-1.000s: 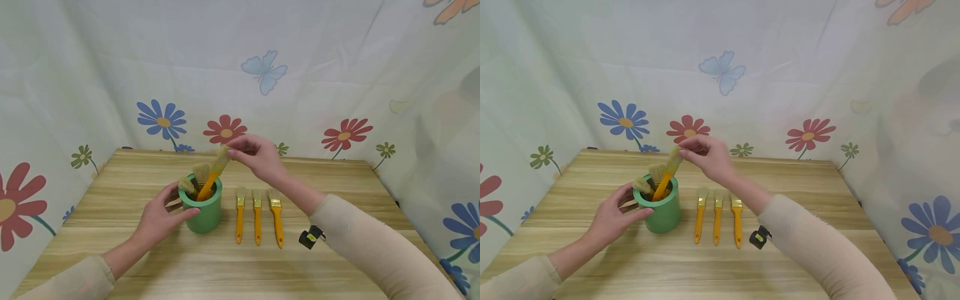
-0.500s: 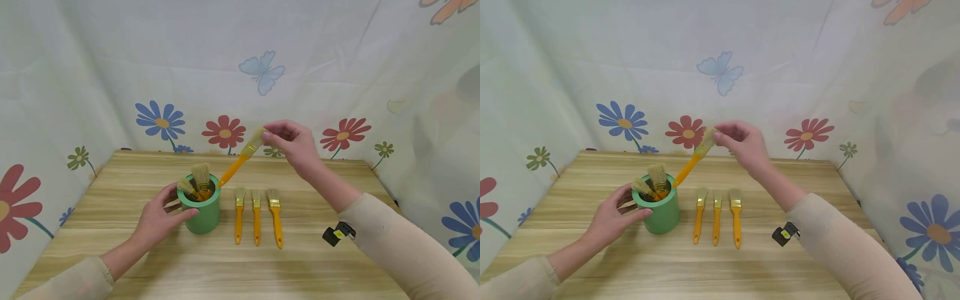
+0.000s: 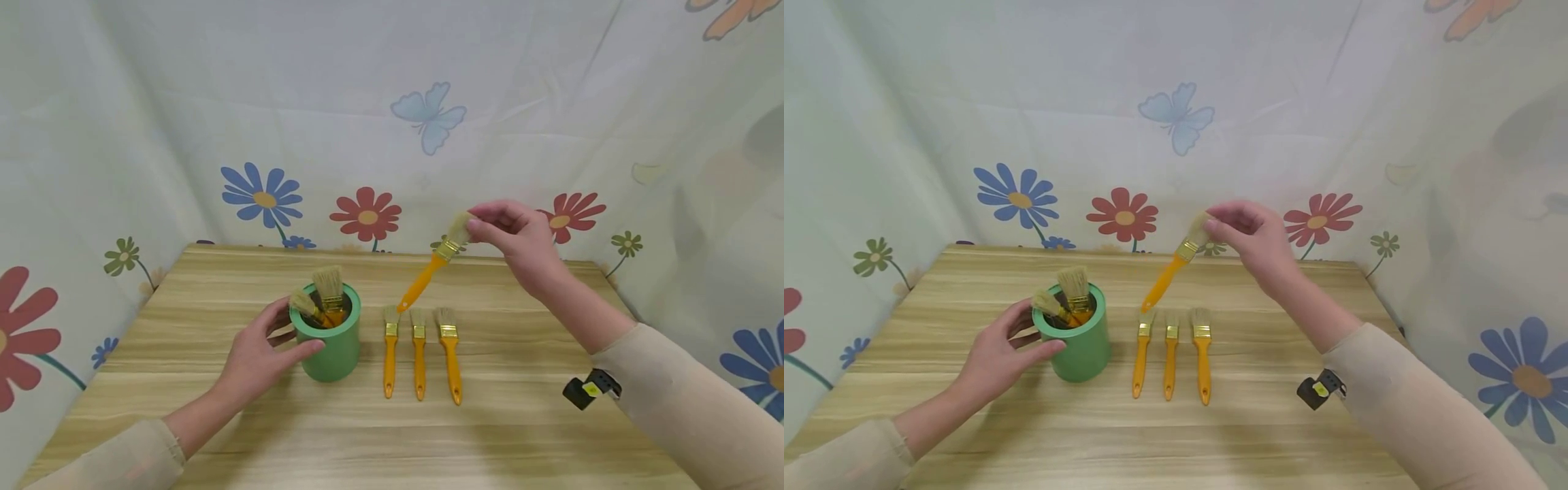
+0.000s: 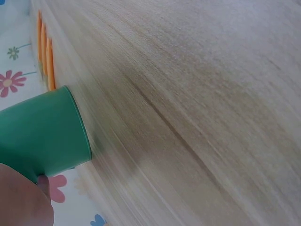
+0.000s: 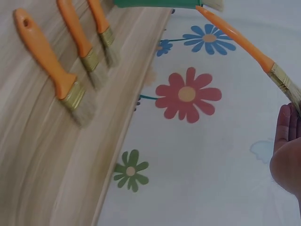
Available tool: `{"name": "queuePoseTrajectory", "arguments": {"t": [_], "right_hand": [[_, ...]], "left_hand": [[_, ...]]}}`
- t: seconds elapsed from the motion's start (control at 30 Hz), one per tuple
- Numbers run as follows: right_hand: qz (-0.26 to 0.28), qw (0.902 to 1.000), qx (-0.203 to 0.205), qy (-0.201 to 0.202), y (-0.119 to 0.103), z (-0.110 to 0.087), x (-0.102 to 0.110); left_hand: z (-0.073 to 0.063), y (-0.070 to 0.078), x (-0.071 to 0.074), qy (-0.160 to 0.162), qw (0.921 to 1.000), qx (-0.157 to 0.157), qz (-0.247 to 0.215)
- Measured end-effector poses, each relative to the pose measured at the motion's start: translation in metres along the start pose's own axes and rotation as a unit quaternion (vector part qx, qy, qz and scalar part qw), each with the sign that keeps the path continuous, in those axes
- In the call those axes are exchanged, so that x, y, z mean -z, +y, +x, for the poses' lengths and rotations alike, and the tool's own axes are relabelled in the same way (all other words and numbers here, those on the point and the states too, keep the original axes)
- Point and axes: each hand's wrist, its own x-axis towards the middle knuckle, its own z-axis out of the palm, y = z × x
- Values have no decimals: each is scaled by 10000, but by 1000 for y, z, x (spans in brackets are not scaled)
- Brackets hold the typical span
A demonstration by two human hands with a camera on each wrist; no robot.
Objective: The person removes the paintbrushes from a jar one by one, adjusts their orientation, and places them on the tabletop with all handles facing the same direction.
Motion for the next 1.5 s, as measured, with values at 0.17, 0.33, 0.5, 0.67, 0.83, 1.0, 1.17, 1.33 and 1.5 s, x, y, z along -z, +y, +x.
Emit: {"name": "queuePoseTrajectory", "arguments": {"t": [0.17,0.33,0.5,0.67,0.83,1.0,1.17,1.33,1.5], "right_hand": [[-387,9985,-389,0,9,-9,11],[-1131,9916,-626,-79,23,-15,21],[-1513,9843,-883,-220,39,-19,32],[-1717,9781,-1101,-401,53,-24,42],[-1839,9723,-1318,-592,67,-28,50],[-1731,9703,-1471,-831,80,-31,54],[-1781,9654,-1547,-1113,93,-31,59],[-1967,9580,-1641,-1286,105,-31,62],[-2171,9528,-1585,-1412,119,-32,63]], "left_hand": [[1,-2,0,-13,10000,-17,-21],[2,-4,0,-11,10000,-35,-70],[2,-6,-1,-16,10000,-29,-70],[2,-6,-1,-32,10000,-17,-56],[2,-7,-1,-40,10000,-8,-81],[2,-6,-1,-49,10000,-3,-84],[2,-6,0,-70,9999,-18,-77],[3,-7,0,-78,9999,-29,-93],[2,-6,1,-81,9999,-42,-94]]}}
